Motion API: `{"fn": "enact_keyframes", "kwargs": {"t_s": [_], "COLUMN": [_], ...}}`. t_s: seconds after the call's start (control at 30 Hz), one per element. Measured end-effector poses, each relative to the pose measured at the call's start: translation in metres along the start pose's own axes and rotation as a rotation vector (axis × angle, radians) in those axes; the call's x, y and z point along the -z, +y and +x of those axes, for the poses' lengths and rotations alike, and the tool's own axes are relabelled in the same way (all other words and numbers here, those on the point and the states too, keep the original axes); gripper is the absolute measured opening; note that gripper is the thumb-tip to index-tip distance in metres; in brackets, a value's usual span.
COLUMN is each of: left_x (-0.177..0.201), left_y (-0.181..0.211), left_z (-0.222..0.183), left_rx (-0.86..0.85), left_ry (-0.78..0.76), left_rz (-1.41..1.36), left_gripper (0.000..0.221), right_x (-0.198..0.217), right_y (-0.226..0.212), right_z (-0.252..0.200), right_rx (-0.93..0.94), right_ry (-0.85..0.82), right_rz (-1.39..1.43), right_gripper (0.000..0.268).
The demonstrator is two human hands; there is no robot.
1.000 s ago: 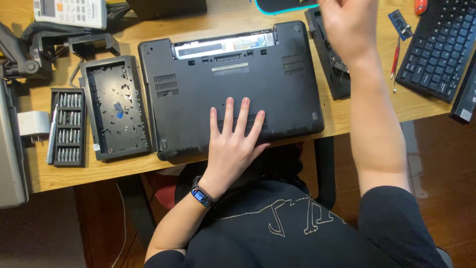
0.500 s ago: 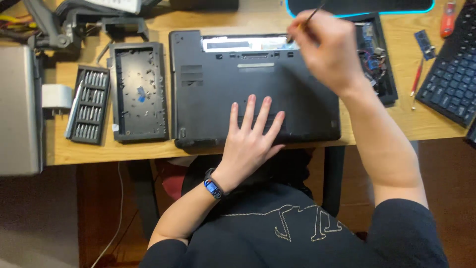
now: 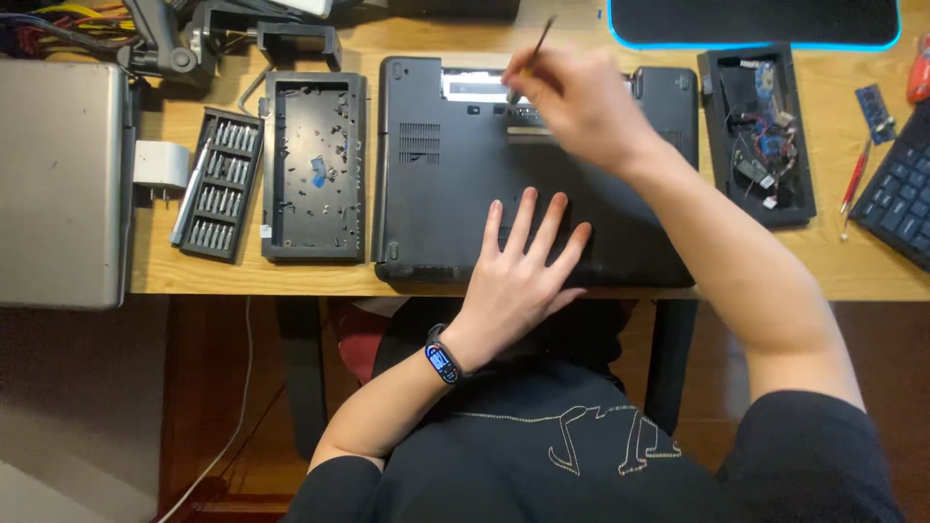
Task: Replacing internal components and reassembling a laptop computer.
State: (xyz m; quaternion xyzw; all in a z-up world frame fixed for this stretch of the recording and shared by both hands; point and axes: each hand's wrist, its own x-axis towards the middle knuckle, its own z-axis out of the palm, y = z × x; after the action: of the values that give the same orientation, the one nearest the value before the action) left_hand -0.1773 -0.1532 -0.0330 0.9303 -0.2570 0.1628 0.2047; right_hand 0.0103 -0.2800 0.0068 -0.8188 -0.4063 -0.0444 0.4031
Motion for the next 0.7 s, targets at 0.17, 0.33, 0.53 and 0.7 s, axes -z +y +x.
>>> {"fn": "enact_keyframes", "kwargs": {"t_s": [0.17, 0.33, 0.53, 0.7], "left_x": [0.002, 0.002, -0.001, 0.002], "left_y": [0.001, -0.002, -0.001, -0.001], "left_z": [-0.001, 0.005, 0.001, -0.001], "left_rx": [-0.006, -0.009, -0.007, -0.001], "left_ry": [-0.009, 0.018, 0.059, 0.024], "left_rz": [0.008, -0.020, 0.006, -0.020], "left_gripper": [0.083, 0.082, 0.079, 0.079], "right_x": [0.002, -0.013, -0.036, -0.066], "right_y": [-0.022, -0.012, -0.017, 0.041], "right_z": [0.016, 0.033, 0.066, 0.096], "right_rx": [0.060, 0.048, -0.148, 0.046], "right_ry": [0.081, -0.125, 0.075, -0.019], "right_rz": [0.212, 0.092, -0.010, 0.013], "right_gripper": [0.004, 0.012, 0.018, 0.018]}}
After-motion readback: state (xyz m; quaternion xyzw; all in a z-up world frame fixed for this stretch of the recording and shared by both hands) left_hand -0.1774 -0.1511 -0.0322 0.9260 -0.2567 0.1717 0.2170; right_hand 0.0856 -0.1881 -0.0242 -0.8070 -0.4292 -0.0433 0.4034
